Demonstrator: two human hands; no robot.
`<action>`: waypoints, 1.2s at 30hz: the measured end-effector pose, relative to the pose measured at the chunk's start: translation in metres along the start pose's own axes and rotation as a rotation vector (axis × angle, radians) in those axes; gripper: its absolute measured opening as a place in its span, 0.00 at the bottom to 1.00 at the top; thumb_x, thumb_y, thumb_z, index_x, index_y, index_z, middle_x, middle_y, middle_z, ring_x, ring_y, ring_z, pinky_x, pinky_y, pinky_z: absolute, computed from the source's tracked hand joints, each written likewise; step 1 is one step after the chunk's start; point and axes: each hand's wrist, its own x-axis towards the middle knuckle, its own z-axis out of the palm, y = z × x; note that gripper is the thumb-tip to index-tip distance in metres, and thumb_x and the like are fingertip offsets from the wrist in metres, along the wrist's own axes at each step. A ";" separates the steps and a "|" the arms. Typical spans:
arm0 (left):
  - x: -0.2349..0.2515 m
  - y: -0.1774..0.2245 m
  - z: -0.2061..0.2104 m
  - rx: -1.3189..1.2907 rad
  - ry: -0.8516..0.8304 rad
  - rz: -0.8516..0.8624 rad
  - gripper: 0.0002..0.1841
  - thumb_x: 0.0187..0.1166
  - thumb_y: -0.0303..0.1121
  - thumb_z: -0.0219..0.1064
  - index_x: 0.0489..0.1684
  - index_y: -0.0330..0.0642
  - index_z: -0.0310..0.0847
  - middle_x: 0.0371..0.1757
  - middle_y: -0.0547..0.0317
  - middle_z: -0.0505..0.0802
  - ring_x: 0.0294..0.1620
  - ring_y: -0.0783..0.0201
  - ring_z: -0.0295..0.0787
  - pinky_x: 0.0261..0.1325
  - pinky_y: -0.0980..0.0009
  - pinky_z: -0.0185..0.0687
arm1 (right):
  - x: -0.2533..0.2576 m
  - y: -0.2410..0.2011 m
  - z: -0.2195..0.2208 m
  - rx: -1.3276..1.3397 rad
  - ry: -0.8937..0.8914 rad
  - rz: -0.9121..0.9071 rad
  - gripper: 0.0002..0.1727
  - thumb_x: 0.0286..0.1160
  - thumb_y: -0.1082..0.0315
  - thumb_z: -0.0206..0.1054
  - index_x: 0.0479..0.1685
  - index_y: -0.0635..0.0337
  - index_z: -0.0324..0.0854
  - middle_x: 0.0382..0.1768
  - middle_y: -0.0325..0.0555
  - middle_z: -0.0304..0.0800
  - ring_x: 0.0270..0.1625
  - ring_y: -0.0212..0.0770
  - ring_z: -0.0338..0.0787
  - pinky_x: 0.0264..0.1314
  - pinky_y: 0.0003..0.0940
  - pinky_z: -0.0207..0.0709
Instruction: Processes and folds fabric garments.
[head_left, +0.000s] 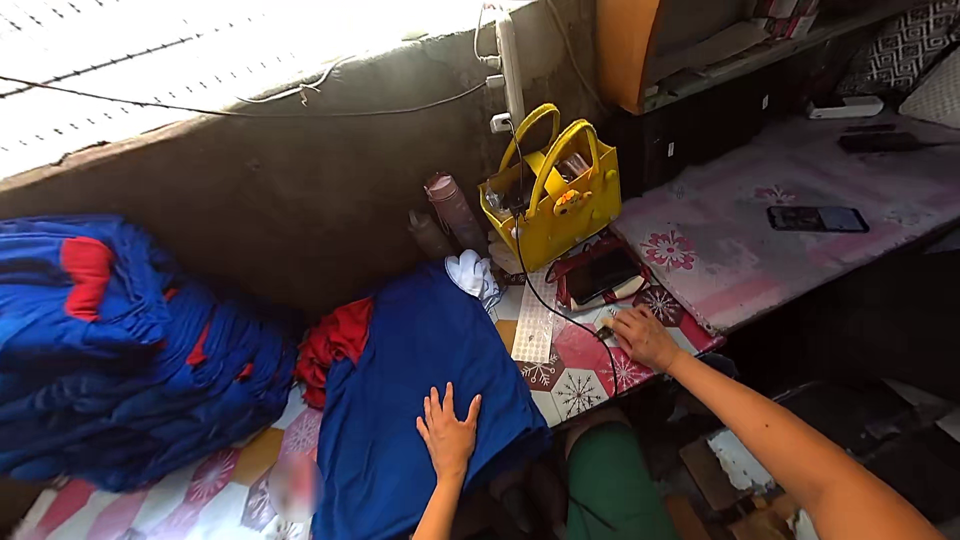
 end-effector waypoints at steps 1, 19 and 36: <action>0.000 -0.001 0.002 0.000 0.009 0.004 0.43 0.77 0.67 0.59 0.83 0.42 0.74 0.88 0.33 0.68 0.90 0.31 0.56 0.86 0.27 0.39 | -0.001 0.000 0.000 0.000 0.042 -0.008 0.20 0.81 0.65 0.56 0.64 0.58 0.88 0.56 0.60 0.92 0.62 0.63 0.89 0.66 0.64 0.77; -0.009 0.004 -0.001 -0.015 -0.030 -0.021 0.43 0.79 0.64 0.60 0.86 0.40 0.68 0.89 0.30 0.63 0.92 0.31 0.51 0.88 0.29 0.35 | -0.011 -0.014 -0.005 0.010 0.230 0.404 0.17 0.79 0.66 0.67 0.60 0.68 0.89 0.60 0.66 0.90 0.67 0.68 0.87 0.72 0.60 0.79; -0.166 -0.069 -0.065 -0.274 -0.511 0.455 0.16 0.85 0.34 0.63 0.62 0.36 0.89 0.68 0.42 0.90 0.74 0.39 0.83 0.77 0.42 0.74 | -0.034 -0.129 -0.032 0.435 0.503 0.991 0.23 0.91 0.68 0.51 0.74 0.80 0.70 0.62 0.72 0.82 0.58 0.54 0.88 0.64 0.43 0.83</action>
